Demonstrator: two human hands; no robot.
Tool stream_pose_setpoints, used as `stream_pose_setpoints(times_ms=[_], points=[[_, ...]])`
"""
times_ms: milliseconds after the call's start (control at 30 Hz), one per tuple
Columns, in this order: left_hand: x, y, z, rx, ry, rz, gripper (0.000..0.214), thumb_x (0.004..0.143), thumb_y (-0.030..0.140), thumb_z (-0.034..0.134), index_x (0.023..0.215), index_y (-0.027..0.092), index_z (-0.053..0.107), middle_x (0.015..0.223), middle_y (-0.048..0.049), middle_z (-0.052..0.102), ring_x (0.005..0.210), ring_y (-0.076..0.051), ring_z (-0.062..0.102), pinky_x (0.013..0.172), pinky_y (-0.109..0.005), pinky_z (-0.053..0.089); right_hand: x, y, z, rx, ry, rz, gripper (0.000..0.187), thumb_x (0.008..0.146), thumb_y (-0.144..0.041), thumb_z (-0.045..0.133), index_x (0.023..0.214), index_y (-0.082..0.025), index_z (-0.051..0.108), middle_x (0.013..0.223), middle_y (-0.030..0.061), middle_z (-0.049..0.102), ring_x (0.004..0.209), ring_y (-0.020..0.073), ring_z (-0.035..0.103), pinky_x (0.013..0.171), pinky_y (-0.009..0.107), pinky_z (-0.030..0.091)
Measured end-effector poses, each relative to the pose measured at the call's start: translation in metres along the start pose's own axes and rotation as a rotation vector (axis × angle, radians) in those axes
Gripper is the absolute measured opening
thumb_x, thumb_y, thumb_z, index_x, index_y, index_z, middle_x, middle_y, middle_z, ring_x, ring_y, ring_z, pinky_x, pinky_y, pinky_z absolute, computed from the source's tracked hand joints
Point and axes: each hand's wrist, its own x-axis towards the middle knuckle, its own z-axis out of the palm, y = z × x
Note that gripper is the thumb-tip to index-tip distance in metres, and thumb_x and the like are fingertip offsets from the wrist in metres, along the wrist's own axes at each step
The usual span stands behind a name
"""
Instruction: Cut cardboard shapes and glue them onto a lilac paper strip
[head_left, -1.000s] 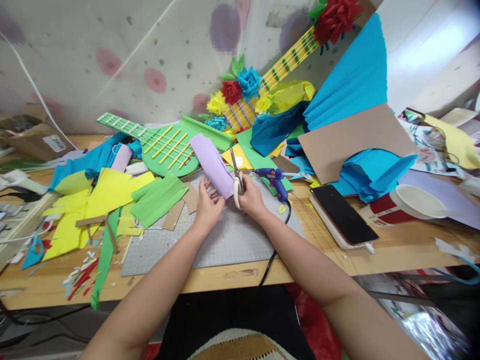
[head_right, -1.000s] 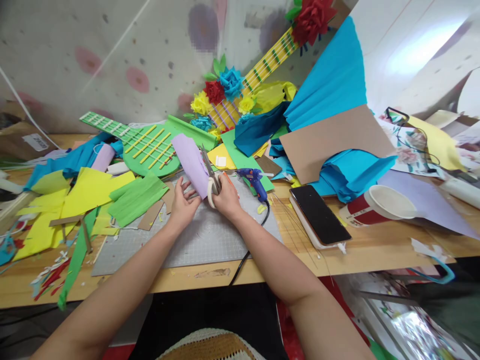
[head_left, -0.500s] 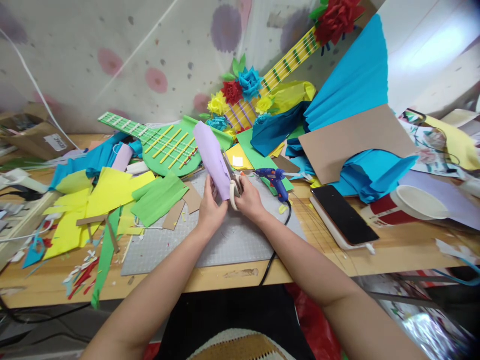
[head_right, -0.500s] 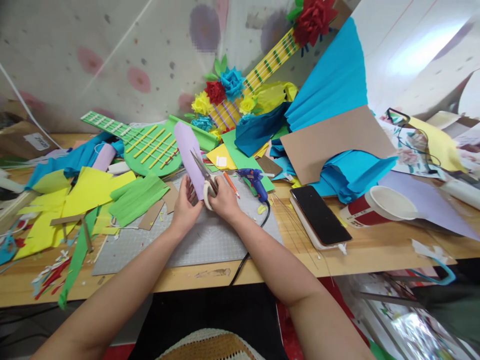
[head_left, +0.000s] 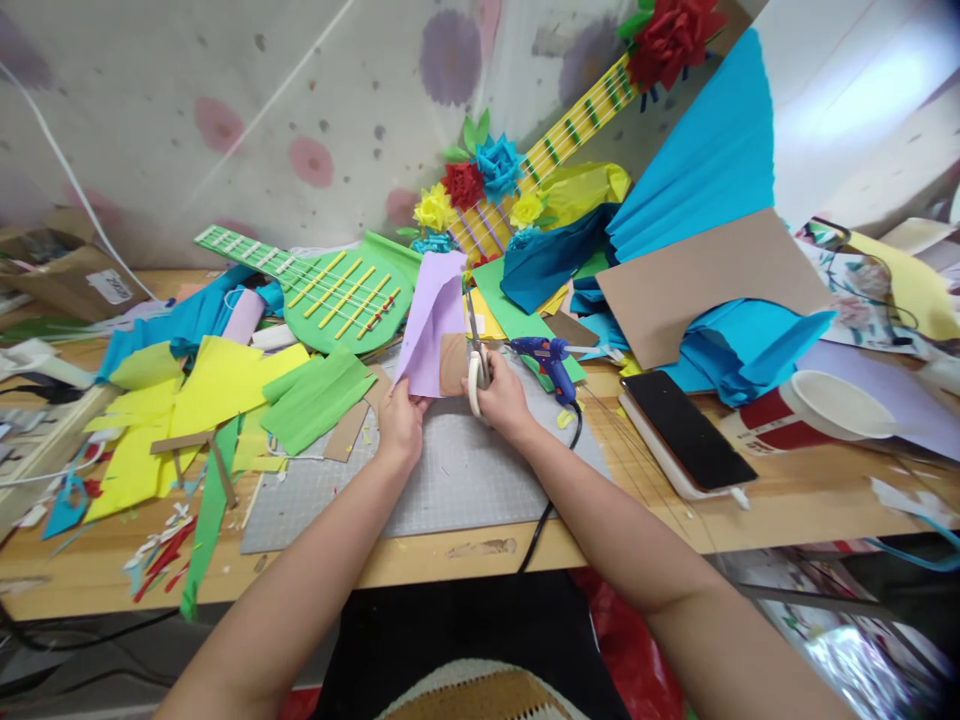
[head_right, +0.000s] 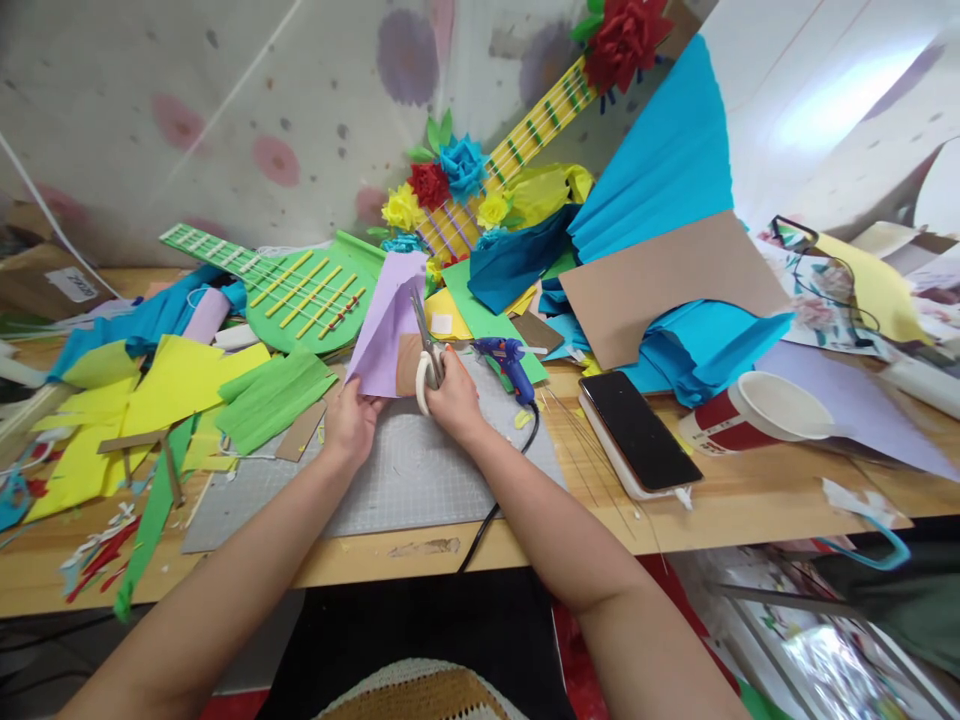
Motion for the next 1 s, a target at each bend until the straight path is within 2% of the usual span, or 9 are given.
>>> stream_pose_setpoints(times_ms=[200,433,667,800,1000], points=[[0.000,0.004,0.000,-0.099,-0.001,-0.005,0.016,0.076,0.013,0.045,0.085,0.016,0.057,0.088,-0.0073,0.069,0.087,-0.015,0.064,0.082,-0.030,0.049,0.001,0.002,0.001,0.051,-0.022,0.017,0.027,0.064,-0.031,0.051,0.087,-0.019,0.046,0.085,0.0052,0.057,0.076,0.0200,0.052,0.069,0.033,0.040],[0.002,-0.001,-0.007,0.128,-0.018,0.082,0.018,0.072,0.021,0.052,0.087,0.015,0.059,0.093,-0.0069,0.068,0.094,-0.018,0.062,0.075,-0.027,0.050,0.001,0.004,0.002,0.030,-0.068,-0.007,0.021,0.065,-0.029,0.051,0.082,-0.021,0.042,0.074,0.0016,0.054,0.066,0.0177,0.049,0.064,0.031,0.039],[0.000,-0.006,-0.012,0.321,-0.109,0.137,0.021,0.070,0.029,0.056,0.084,0.014,0.062,0.085,-0.0047,0.067,0.086,-0.018,0.062,0.074,-0.029,0.049,0.001,0.007,0.003,0.049,-0.067,-0.039,0.020,0.066,-0.034,0.051,0.075,-0.022,0.038,0.069,-0.0005,0.049,0.061,0.0148,0.044,0.059,0.028,0.036],[0.002,-0.010,-0.020,0.510,-0.193,0.252,0.023,0.074,0.035,0.056,0.080,0.015,0.063,0.077,-0.0022,0.064,0.079,-0.017,0.060,0.073,-0.028,0.047,0.002,0.009,0.003,0.111,-0.115,-0.052,0.025,0.064,-0.037,0.054,0.077,-0.022,0.038,0.070,-0.0008,0.048,0.062,0.0141,0.043,0.059,0.028,0.036],[-0.001,-0.007,-0.024,0.712,-0.251,0.406,0.023,0.076,0.034,0.056,0.060,0.018,0.056,0.054,0.0027,0.047,0.058,-0.013,0.048,0.063,-0.024,0.042,0.004,0.013,0.005,0.131,-0.120,-0.070,0.027,0.064,-0.038,0.054,0.082,-0.020,0.043,0.076,0.0010,0.052,0.065,0.0147,0.047,0.063,0.031,0.040]])
